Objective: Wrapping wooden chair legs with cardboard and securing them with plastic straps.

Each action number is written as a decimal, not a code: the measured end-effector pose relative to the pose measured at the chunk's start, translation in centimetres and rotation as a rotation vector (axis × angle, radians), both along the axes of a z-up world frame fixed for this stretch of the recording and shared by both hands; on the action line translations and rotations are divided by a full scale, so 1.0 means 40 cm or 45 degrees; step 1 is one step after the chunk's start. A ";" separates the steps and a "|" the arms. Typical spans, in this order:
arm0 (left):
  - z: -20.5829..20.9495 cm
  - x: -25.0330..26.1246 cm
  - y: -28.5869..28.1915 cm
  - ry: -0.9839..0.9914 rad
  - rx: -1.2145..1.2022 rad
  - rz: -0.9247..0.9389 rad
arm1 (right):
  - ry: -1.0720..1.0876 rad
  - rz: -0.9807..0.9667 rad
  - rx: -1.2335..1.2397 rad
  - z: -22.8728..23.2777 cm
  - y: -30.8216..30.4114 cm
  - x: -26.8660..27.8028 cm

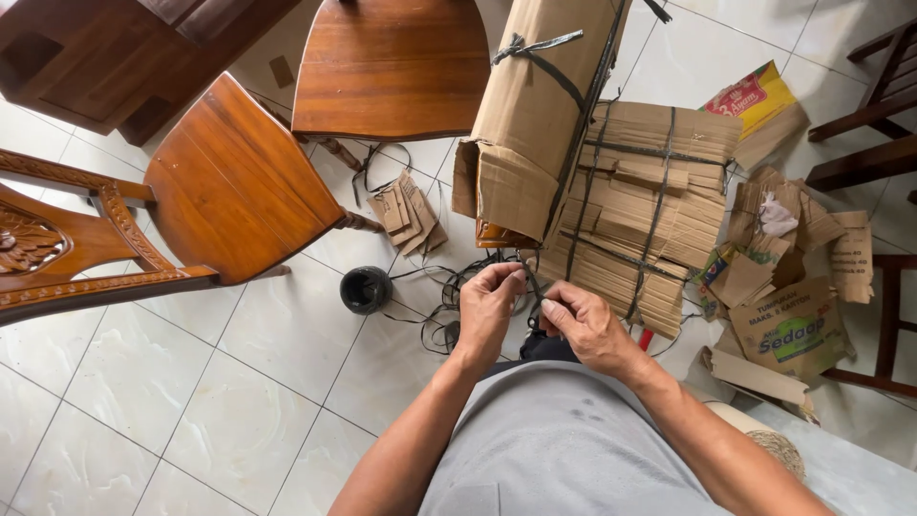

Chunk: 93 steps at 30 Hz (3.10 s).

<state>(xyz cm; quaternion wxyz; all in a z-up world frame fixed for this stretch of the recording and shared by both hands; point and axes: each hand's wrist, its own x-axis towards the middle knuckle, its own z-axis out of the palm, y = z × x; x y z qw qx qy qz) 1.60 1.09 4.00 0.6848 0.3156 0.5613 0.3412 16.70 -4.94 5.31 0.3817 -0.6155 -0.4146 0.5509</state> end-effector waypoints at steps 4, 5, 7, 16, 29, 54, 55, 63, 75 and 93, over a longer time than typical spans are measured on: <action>-0.053 0.014 0.003 -0.106 -0.134 0.020 | -0.042 -0.012 0.031 0.025 0.006 0.000; -0.055 0.016 0.004 -0.158 -0.180 0.027 | -0.039 -0.011 0.039 0.024 0.006 0.003; -0.054 0.015 0.006 -0.215 -0.230 0.032 | -0.042 -0.012 0.044 0.026 0.004 0.014; -0.028 -0.085 0.082 0.255 0.356 -0.314 | -0.034 0.162 0.118 0.007 0.029 -0.043; -0.079 -0.103 0.115 0.265 0.486 -0.260 | -0.076 0.149 0.135 -0.001 0.014 -0.071; -0.093 -0.055 0.113 0.367 0.081 -0.546 | -0.306 -0.106 -0.212 -0.118 0.022 -0.067; -0.095 -0.049 0.113 0.366 0.083 -0.546 | -0.308 -0.107 -0.210 -0.086 0.040 -0.082; -0.106 -0.048 0.109 0.345 0.089 -0.564 | 0.246 -0.433 -0.168 -0.041 0.067 -0.139; -0.112 -0.014 0.121 0.594 -0.007 -0.527 | -0.119 -0.038 0.065 -0.095 0.072 -0.107; -0.050 -0.028 0.104 0.598 0.034 -0.403 | -0.571 -0.336 0.280 -0.104 0.071 -0.062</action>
